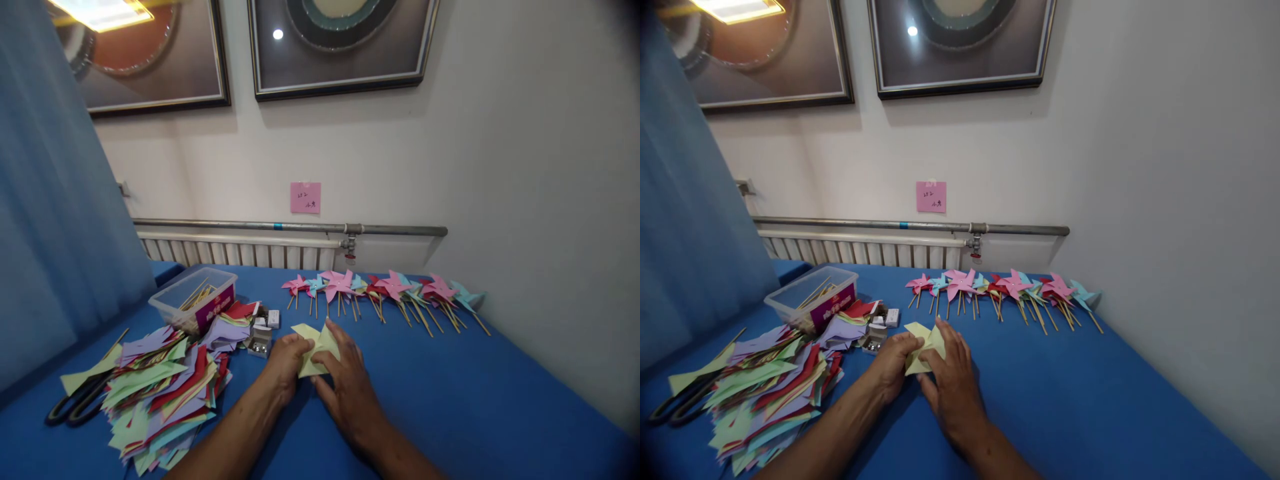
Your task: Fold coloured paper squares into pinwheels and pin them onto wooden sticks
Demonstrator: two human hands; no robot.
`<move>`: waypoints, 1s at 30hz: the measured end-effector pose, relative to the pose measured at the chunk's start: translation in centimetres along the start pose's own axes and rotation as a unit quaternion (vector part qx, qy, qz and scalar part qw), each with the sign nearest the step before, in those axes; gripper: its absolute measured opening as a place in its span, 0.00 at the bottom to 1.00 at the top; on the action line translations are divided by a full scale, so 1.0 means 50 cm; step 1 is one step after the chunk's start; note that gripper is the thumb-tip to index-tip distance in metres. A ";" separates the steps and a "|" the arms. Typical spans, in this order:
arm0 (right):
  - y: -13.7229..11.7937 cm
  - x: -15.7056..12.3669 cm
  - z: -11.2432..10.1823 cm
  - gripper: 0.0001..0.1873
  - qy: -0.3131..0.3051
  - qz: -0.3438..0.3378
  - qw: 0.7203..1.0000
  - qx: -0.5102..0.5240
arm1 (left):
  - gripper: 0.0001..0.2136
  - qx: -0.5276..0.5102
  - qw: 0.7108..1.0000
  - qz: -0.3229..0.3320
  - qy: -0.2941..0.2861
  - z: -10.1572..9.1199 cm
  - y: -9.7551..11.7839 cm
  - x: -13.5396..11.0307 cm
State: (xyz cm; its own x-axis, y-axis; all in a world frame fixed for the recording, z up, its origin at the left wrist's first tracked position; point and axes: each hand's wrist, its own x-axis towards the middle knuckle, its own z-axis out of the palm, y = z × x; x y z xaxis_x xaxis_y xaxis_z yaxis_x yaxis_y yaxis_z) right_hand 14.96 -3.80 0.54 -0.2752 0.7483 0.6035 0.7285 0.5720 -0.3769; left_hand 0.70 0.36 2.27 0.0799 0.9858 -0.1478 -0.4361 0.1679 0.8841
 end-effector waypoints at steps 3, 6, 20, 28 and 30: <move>-0.004 0.005 -0.004 0.07 0.024 0.004 1.000 0.015 | 0.15 0.001 1.000 -0.004 -0.016 0.000 -0.001 -0.001; -0.003 0.007 -0.004 0.11 0.047 0.067 0.994 0.071 | 0.14 0.010 1.000 -0.010 -0.024 0.001 -0.003 -0.001; 0.029 0.028 0.016 0.09 0.056 0.273 0.925 0.258 | 0.14 0.017 0.999 -0.025 -0.028 0.000 -0.015 0.003; 0.020 0.030 0.013 0.11 0.043 0.305 0.925 0.224 | 0.16 0.043 0.999 -0.019 -0.024 0.001 -0.021 0.004; 0.017 0.031 0.011 0.11 0.035 0.318 0.921 0.223 | 0.16 0.051 0.998 -0.021 -0.022 0.003 -0.021 0.003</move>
State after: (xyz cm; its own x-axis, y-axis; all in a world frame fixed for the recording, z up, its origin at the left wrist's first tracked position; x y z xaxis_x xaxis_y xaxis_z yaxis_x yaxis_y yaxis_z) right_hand 14.79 -1.95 0.76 0.1706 0.9652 0.1981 0.3943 0.1173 -0.9115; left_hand 1.28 0.33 1.37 0.1366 0.9763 -0.1678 -0.3384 0.2051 0.9184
